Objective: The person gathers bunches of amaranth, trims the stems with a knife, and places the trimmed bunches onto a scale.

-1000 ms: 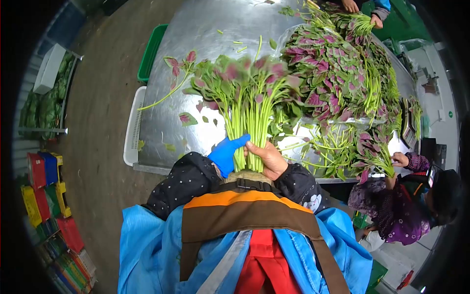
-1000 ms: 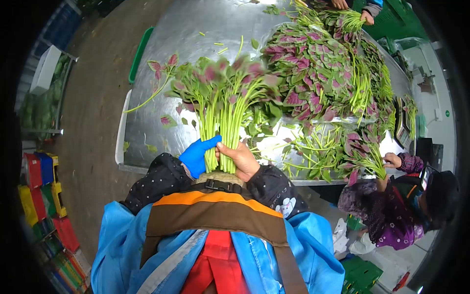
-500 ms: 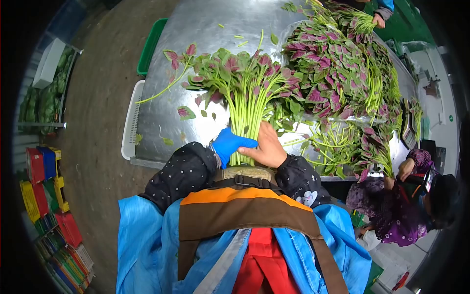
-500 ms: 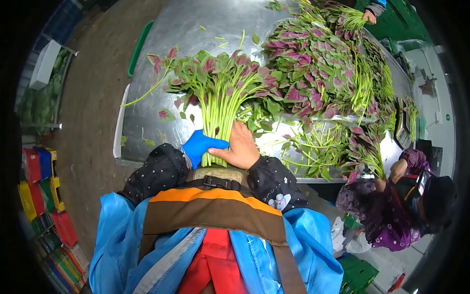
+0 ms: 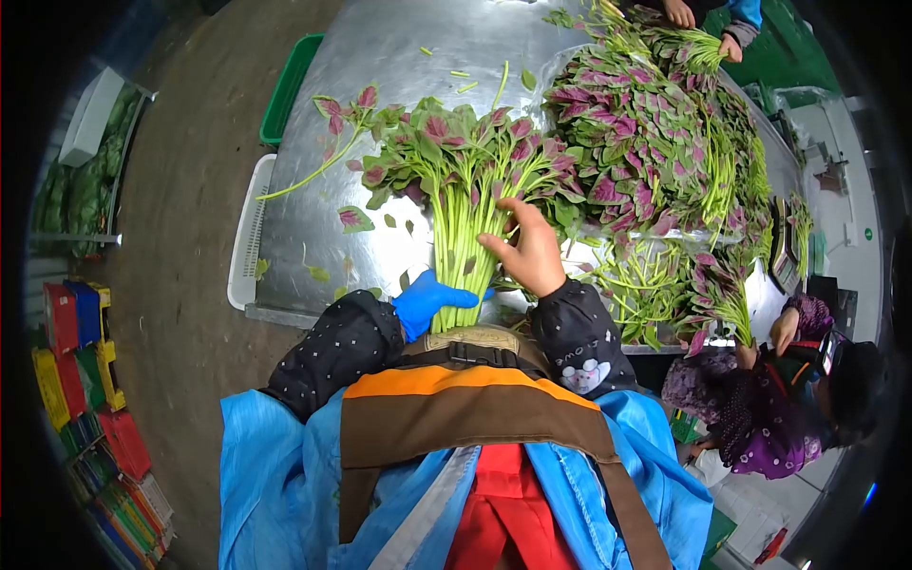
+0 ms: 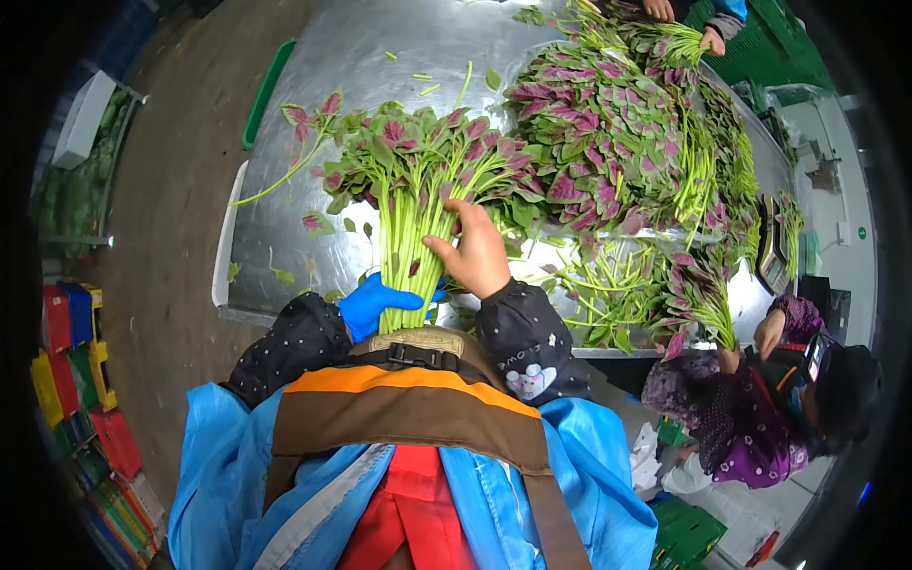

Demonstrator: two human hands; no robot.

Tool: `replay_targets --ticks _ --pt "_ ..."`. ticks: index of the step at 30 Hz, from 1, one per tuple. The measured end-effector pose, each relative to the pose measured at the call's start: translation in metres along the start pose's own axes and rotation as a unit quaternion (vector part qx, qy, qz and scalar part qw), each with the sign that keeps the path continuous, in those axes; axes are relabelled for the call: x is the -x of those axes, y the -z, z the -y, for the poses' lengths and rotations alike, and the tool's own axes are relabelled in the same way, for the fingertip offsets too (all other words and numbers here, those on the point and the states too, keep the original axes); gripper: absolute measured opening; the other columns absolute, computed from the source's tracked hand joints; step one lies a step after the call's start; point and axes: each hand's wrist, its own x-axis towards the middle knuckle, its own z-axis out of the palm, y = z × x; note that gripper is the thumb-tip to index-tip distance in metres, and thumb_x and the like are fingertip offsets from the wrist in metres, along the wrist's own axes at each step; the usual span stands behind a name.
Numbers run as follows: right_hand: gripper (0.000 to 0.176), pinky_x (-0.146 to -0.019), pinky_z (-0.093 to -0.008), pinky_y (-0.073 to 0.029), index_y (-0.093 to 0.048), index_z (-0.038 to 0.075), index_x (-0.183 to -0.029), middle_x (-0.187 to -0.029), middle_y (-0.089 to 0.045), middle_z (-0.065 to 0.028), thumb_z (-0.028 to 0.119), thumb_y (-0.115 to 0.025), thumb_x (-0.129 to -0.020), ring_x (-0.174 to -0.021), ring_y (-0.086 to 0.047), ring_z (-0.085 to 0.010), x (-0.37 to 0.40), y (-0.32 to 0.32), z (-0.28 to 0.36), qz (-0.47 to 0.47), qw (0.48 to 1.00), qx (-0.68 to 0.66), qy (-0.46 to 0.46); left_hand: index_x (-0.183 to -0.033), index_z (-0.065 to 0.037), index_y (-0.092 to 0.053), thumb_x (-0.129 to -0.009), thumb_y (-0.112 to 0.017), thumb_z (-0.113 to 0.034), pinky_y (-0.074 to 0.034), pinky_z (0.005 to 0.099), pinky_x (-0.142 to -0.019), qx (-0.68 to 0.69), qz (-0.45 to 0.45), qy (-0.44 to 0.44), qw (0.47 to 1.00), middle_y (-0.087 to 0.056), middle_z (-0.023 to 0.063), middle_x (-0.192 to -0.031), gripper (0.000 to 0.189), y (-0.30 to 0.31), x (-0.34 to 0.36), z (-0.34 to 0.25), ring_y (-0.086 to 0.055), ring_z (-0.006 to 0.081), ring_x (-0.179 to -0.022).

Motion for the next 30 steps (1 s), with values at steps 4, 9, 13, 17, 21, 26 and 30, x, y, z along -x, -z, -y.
replay_targets --ticks 4,9,13,17,21,26,30 --pt "0.028 -0.058 -0.029 -0.046 -0.06 -0.001 -0.097 -0.071 -0.058 -0.0082 0.011 -0.072 -0.075 -0.059 -0.056 -0.0182 0.006 -0.001 -0.017 0.092 0.987 -0.07 -0.111 -0.137 0.0 -0.034 -0.072 -0.052 0.011 -0.044 0.0412 -0.097 0.043 0.029 0.007 0.999 -0.052 0.0205 -0.125 0.069 0.006 0.002 0.0 -0.05 0.0315 -0.119" --pt "0.012 -0.055 -0.0202 -0.045 -0.059 0.001 -0.097 -0.075 -0.058 0.0009 0.002 -0.061 -0.086 -0.06 -0.054 -0.005 0.011 0.031 -0.014 0.296 0.807 -0.449 -0.242 -0.136 0.0 -0.034 -0.066 -0.051 0.011 -0.043 0.041 -0.099 0.017 0.057 -0.021 0.998 -0.051 0.0212 -0.126 0.073 0.007 0.003 -0.001 -0.05 0.0328 -0.119" --pt "0.036 -0.059 -0.0197 -0.044 -0.05 0.002 -0.115 -0.1 -0.059 -0.0015 0.001 -0.063 -0.082 -0.064 -0.054 -0.005 -0.005 0.023 -0.007 0.106 0.887 -0.417 -0.166 -0.136 0.0 -0.034 -0.064 -0.051 0.01 -0.042 0.0409 -0.1 0.021 0.061 -0.015 0.998 -0.05 0.0212 -0.127 0.075 0.008 0.005 0.002 -0.05 0.0324 -0.119" --pt "0.064 -0.063 -0.0263 -0.047 -0.038 0.004 -0.131 -0.118 -0.057 -0.0095 0.009 -0.069 -0.075 -0.069 -0.056 -0.0125 -0.014 0.006 -0.002 0.105 0.987 -0.095 -0.074 -0.136 0.0 -0.034 -0.062 -0.05 0.01 -0.041 0.041 -0.101 0.033 0.062 0.008 0.998 -0.049 0.0222 -0.128 0.077 0.009 0.006 -0.003 -0.049 0.0317 -0.12" --pt "0.062 -0.073 -0.0414 -0.049 -0.04 0.008 -0.128 -0.11 -0.06 -0.0162 0.008 -0.065 -0.071 -0.088 -0.061 -0.0381 -0.014 0.001 -0.008 0.064 0.996 -0.008 -0.059 -0.137 0.001 -0.034 -0.061 -0.049 0.011 -0.041 0.0414 -0.101 0.055 0.067 0.003 0.996 -0.047 0.0235 -0.131 0.078 0.015 0.002 0.004 -0.049 0.0327 -0.119" --pt "0.039 -0.064 -0.0335 -0.049 -0.053 0.008 -0.111 -0.089 -0.066 -0.0101 0.006 -0.063 -0.073 -0.075 -0.064 -0.0253 -0.022 0.004 0.006 0.071 0.996 0.014 -0.042 -0.137 0.001 -0.033 -0.061 -0.048 0.01 -0.04 0.0414 -0.102 0.049 0.07 0.022 0.996 -0.046 0.023 -0.132 0.079 0.014 0.004 0.002 -0.048 0.0326 -0.121" --pt "0.017 -0.057 -0.0199 -0.042 -0.063 0.003 -0.093 -0.076 -0.062 0.0036 0.0 -0.062 -0.077 -0.063 -0.053 -0.0023 -0.018 0.032 0.007 0.341 0.84 -0.389 -0.164 -0.137 0.001 -0.034 -0.06 -0.048 0.01 -0.039 0.041 -0.102 0.066 0.066 0.011 0.996 -0.046 0.0211 -0.133 0.078 0.014 0.005 0.003 -0.047 0.0309 -0.122"
